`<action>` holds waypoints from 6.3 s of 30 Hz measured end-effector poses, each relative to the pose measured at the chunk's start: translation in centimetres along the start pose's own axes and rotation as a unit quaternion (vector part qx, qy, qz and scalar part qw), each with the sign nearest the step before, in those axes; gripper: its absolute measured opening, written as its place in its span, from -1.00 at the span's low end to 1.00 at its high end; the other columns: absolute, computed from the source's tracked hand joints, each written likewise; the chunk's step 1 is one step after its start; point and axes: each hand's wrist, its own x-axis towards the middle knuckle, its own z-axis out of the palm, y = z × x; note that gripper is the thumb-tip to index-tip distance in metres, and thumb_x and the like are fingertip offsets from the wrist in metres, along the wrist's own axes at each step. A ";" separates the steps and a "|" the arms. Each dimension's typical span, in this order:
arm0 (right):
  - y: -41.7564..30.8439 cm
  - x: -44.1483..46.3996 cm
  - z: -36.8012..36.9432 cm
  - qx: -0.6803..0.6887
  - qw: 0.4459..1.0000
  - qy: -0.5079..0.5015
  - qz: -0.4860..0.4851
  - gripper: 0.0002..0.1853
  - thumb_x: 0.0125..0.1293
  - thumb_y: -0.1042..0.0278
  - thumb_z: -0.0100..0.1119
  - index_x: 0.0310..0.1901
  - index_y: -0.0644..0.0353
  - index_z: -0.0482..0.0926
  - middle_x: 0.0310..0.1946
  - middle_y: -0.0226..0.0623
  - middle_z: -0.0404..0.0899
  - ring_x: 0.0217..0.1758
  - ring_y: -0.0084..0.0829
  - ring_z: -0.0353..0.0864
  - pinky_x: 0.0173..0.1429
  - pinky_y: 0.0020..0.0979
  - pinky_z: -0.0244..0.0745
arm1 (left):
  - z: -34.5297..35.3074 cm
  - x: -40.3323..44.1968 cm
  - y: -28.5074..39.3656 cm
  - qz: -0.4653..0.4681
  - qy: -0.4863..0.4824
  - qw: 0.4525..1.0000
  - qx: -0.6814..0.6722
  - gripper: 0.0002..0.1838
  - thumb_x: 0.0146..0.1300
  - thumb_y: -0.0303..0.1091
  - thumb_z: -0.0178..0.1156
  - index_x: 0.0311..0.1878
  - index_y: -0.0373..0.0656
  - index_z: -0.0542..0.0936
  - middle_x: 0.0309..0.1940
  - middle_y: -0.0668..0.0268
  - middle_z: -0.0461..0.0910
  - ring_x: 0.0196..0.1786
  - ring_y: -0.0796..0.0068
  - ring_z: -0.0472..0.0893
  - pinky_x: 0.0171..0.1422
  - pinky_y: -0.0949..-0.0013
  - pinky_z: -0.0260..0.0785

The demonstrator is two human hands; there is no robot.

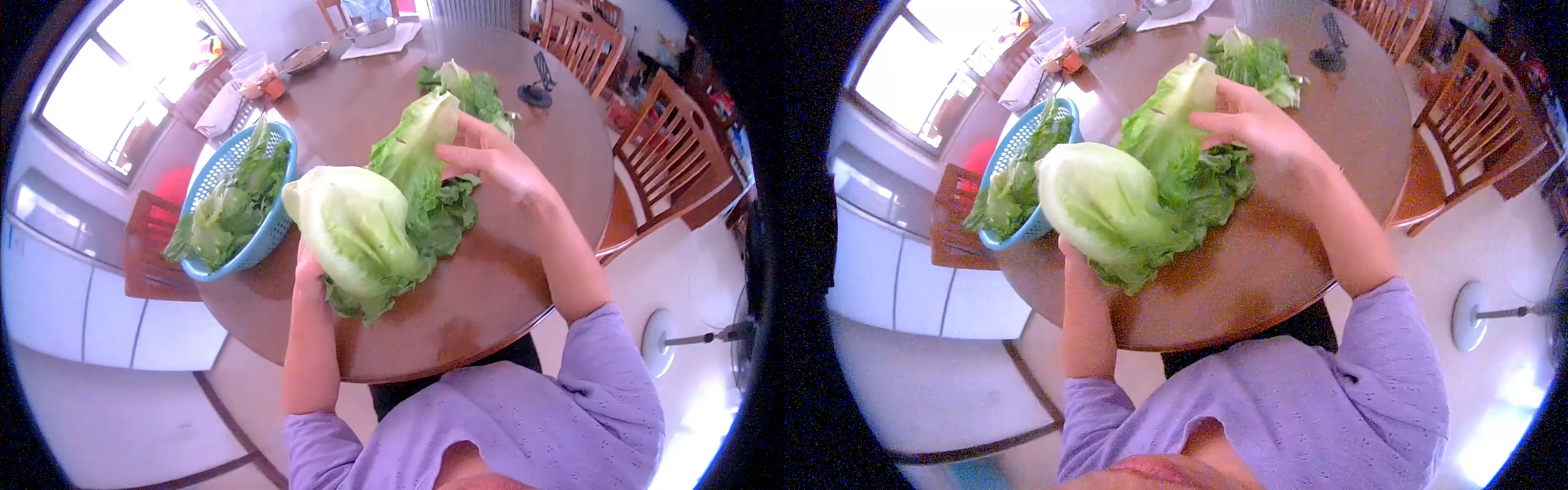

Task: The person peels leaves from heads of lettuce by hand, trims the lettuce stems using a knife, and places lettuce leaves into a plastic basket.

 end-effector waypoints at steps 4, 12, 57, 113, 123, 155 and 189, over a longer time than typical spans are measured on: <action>0.6 0.5 -1.4 0.006 0.998 -0.059 0.011 -0.52 0.25 0.44 0.14 0.21 0.29 0.36 0.03 -0.27 0.55 -0.06 -0.51 0.59 -0.05 -0.49 0.56 | -3.7 1.1 -1.6 0.073 -0.109 0.991 0.000 -0.11 0.14 0.18 0.20 0.41 -0.16 0.20 0.32 0.14 0.32 0.34 0.20 0.36 0.41 0.12 0.26; 1.1 0.4 -1.1 -0.001 0.998 -0.059 0.010 -0.59 0.21 0.55 0.06 0.13 0.36 0.42 -0.14 -0.30 0.61 -0.29 -0.59 0.60 -0.15 -0.54 0.57 | -5.4 0.5 -1.9 0.044 -0.001 0.998 -0.055 -0.26 0.34 0.20 -0.05 0.41 -0.12 0.21 0.31 0.12 0.34 0.33 0.15 0.37 0.40 0.04 0.27; 1.5 0.3 -2.2 -0.097 0.995 0.007 -0.028 -0.60 0.19 0.57 0.17 0.11 0.26 0.54 -0.36 -0.46 0.51 -0.36 -0.67 0.55 -0.23 -0.62 0.50 | -3.3 0.7 -0.7 0.085 0.046 0.993 0.064 -0.56 0.45 -0.17 -0.05 0.27 -0.22 0.34 0.12 0.18 0.49 0.14 0.35 0.50 0.28 0.29 0.35; -9.1 14.9 11.0 0.049 0.986 0.037 -0.155 -0.56 0.36 0.27 0.12 0.19 0.32 0.40 0.08 -0.20 0.53 0.12 -0.33 0.55 0.17 -0.35 0.47 | -1.1 2.4 1.2 -0.039 -0.003 0.920 -0.391 -0.36 0.33 0.19 0.00 0.31 -0.04 0.35 0.22 0.15 0.44 0.24 0.06 0.44 0.35 -0.08 0.26; -3.0 10.2 11.8 -0.201 0.977 -0.053 -0.048 -0.01 0.16 -0.16 0.32 0.39 0.41 0.10 0.24 -0.01 0.34 0.32 -0.34 0.32 0.41 -0.30 0.16 | -0.7 2.6 1.0 0.031 0.054 0.946 -0.319 -0.32 0.38 0.23 -0.11 0.34 -0.10 0.30 0.24 0.15 0.42 0.24 0.11 0.43 0.36 -0.04 0.24; 0.1 -1.0 6.1 -0.403 0.814 0.137 -0.395 -0.09 -0.14 0.41 0.46 0.33 0.29 0.25 0.26 0.00 0.31 0.33 -0.06 0.32 0.39 -0.20 0.24 | 2.0 2.6 0.5 0.178 0.101 0.973 0.109 -0.82 0.31 -0.48 0.19 -0.06 -0.30 0.53 -0.20 0.29 0.62 -0.15 0.57 0.60 -0.05 0.48 0.52; -0.5 -1.1 3.6 -0.088 0.921 0.262 -0.276 -0.16 -0.02 0.42 0.43 0.34 0.25 0.26 0.22 -0.13 0.39 0.25 -0.27 0.40 0.37 -0.30 0.25 | -13.5 5.4 15.7 0.108 0.201 0.974 -0.003 -0.65 0.37 -0.25 0.08 0.06 -0.33 0.54 -0.14 0.15 0.63 -0.17 0.32 0.64 -0.04 0.26 0.55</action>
